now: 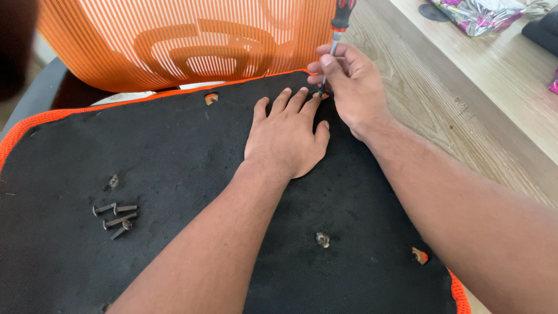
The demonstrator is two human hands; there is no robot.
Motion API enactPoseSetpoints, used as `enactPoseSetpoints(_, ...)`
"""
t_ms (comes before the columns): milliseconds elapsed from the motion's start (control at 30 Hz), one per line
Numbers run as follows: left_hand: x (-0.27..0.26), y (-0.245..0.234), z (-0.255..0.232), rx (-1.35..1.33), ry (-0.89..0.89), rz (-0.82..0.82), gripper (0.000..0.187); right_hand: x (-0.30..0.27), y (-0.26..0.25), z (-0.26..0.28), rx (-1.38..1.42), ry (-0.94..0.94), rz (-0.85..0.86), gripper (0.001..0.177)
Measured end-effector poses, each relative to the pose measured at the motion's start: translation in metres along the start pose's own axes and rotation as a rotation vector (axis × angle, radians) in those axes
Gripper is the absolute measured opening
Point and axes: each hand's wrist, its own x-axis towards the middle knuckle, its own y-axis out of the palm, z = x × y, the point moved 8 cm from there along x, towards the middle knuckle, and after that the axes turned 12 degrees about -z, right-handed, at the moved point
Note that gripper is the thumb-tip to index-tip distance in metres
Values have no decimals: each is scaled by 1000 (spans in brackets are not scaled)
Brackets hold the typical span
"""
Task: The person uses a screwdriver to tighten screws into the underside of an orange office chair seat. The person works on multiple screw holes around the seat perimeter, securing the seat to the chair frame.
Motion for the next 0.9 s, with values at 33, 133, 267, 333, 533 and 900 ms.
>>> enactPoseSetpoints(33, 0, 0, 0, -7, -2, -3, 63, 1, 0, -1, 26, 10, 12, 23)
enactPoseSetpoints(133, -1, 0, 1, -24, -1, -10, 62, 1, 0, -5, 93, 22, 37, 25)
enactPoseSetpoints(267, 0, 1, 1, -26, 1, -2, 62, -1, -3, -4, 2, -3, 2, 20)
enactPoseSetpoints(333, -1, 1, 2, -28, 2, 3, 63, -2, -3, -2, -78, -19, -22, 18)
enactPoseSetpoints(533, -8, -2, 7, -87, 39, -31, 60, -5, 3, 5, -37, -111, 18, 18)
enactPoseSetpoints(900, -16, -15, 27, -109, 67, -99, 53, 2, -12, -9, 71, -92, -101, 13)
